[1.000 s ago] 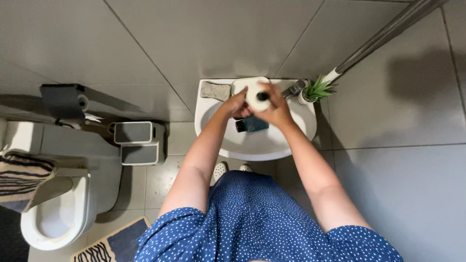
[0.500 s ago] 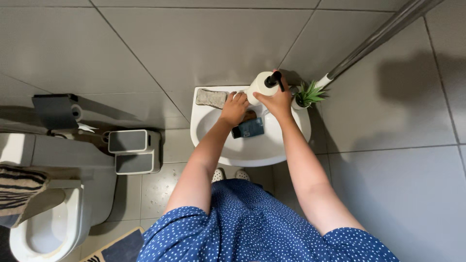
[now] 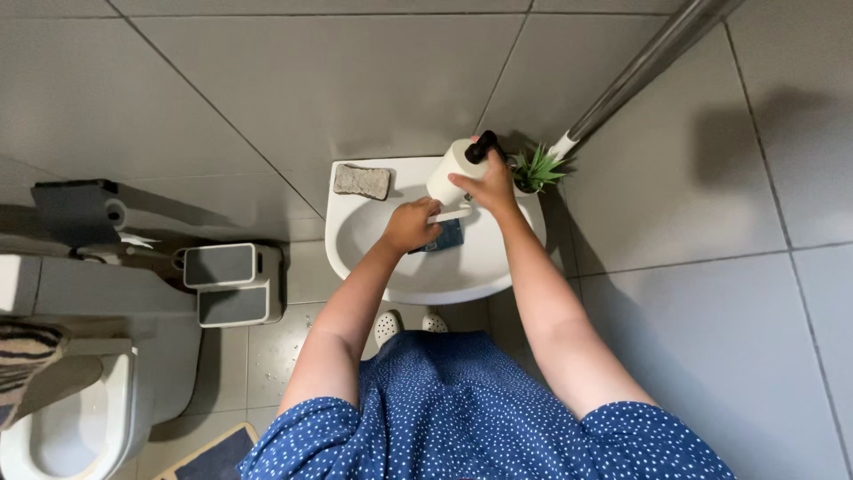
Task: The person organizes bathroom items by moving a basket of toiletries from the toilet tank to the sink area, then rearranges bottles, a sponge, and a small plant on the sink. They wipe the sink surface and faucet with a cloth and return items to the basket.
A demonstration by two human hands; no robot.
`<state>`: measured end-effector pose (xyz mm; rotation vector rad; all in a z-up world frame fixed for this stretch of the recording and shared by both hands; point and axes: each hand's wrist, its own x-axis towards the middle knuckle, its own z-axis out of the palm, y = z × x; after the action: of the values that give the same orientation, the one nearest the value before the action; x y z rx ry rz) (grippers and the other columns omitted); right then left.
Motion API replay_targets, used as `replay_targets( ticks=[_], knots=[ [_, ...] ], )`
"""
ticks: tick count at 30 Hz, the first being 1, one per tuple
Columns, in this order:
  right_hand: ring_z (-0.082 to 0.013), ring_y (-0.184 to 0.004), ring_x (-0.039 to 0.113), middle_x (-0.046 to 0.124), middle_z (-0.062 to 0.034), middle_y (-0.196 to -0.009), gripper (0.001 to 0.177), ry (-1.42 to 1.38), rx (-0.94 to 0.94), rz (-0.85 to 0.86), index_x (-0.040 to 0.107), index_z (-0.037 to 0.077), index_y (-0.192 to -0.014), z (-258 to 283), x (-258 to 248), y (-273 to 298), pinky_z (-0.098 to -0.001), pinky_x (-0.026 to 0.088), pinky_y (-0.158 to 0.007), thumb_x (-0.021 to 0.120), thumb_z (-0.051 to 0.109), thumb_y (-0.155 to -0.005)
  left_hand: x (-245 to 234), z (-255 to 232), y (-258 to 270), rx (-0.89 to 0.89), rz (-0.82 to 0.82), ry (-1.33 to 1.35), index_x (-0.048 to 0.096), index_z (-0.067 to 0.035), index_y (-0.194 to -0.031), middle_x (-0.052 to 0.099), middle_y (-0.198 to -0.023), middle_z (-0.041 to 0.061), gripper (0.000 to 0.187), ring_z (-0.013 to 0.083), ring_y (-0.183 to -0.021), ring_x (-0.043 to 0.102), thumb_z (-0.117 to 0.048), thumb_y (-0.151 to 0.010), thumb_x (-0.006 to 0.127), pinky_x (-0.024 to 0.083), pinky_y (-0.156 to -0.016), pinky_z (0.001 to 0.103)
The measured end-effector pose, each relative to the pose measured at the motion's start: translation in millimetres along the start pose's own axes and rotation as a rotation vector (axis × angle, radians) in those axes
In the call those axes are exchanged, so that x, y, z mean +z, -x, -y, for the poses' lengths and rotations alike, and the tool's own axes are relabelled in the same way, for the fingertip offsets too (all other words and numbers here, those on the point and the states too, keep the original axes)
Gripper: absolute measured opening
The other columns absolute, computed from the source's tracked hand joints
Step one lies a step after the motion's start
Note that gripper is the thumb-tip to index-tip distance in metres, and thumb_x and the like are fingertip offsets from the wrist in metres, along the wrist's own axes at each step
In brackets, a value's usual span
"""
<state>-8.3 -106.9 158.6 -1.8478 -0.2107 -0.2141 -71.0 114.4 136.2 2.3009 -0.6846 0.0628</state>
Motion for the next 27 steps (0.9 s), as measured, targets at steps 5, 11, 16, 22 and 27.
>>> replay_targets(
  ticks=[5,11,16,22,27],
  knots=[
    [-0.0231,-0.119,0.067,0.069,-0.0126,-0.128,0.086,0.173,0.031,0.05,0.054,0.004,-0.141,2.0,8.9,11.1,-0.037,0.053,-0.103,0.095,0.032,-0.071,-5.6,0.6,6.7,-0.171,0.091,0.01,0.065,-0.008,-0.094,0.071,-0.092,0.013,0.024,0.0353,-0.087,0.069,-0.02,-0.073,0.071,0.055,-0.078,0.047],
    [-0.0306,-0.122,0.065,0.066,-0.0173,-0.131,0.087,0.172,-0.138,0.043,0.055,0.003,-0.14,46.2,13.1,4.0,-0.0404,0.051,-0.103,0.094,0.038,-0.07,-25.4,11.8,33.3,-0.254,0.113,0.048,0.068,-0.007,-0.099,0.075,-0.097,0.014,0.029,0.0364,-0.094,0.07,-0.021,-0.073,0.072,0.055,-0.082,0.046],
    [-0.0323,-0.112,0.069,0.071,-0.0107,-0.126,0.086,0.569,-0.088,0.074,0.063,0.012,-0.135,104.7,21.7,12.7,-0.0431,0.053,-0.096,0.094,0.044,-0.062,-29.7,-9.9,44.9,-0.172,0.028,-0.011,0.069,-0.014,-0.116,0.075,-0.102,0.014,0.046,0.0381,-0.095,0.069,-0.019,-0.07,0.076,0.053,-0.08,0.049],
    [-0.0346,-0.116,0.065,0.069,-0.0119,-0.13,0.093,0.757,-0.22,0.075,0.061,0.012,-0.136,146.6,66.4,13.4,-0.0551,0.047,-0.091,0.097,0.045,-0.057,-76.2,-19.6,61.0,-0.302,0.012,-0.09,0.068,-0.016,-0.117,0.075,-0.1,0.012,0.04,0.0352,-0.096,0.071,-0.02,-0.077,0.073,0.054,-0.08,0.049],
    [-0.0366,-0.122,0.06,0.063,-0.0157,-0.135,0.095,0.607,-0.345,0.213,0.056,0.007,-0.138,183.3,145.0,8.9,-0.0493,0.051,-0.097,0.097,0.047,-0.061,-171.1,16.1,133.4,-0.469,-0.078,-0.099,0.069,-0.016,-0.115,0.074,-0.096,0.013,0.044,0.0362,-0.092,0.071,-0.017,-0.071,0.074,0.055,-0.076,0.05]
  ],
)
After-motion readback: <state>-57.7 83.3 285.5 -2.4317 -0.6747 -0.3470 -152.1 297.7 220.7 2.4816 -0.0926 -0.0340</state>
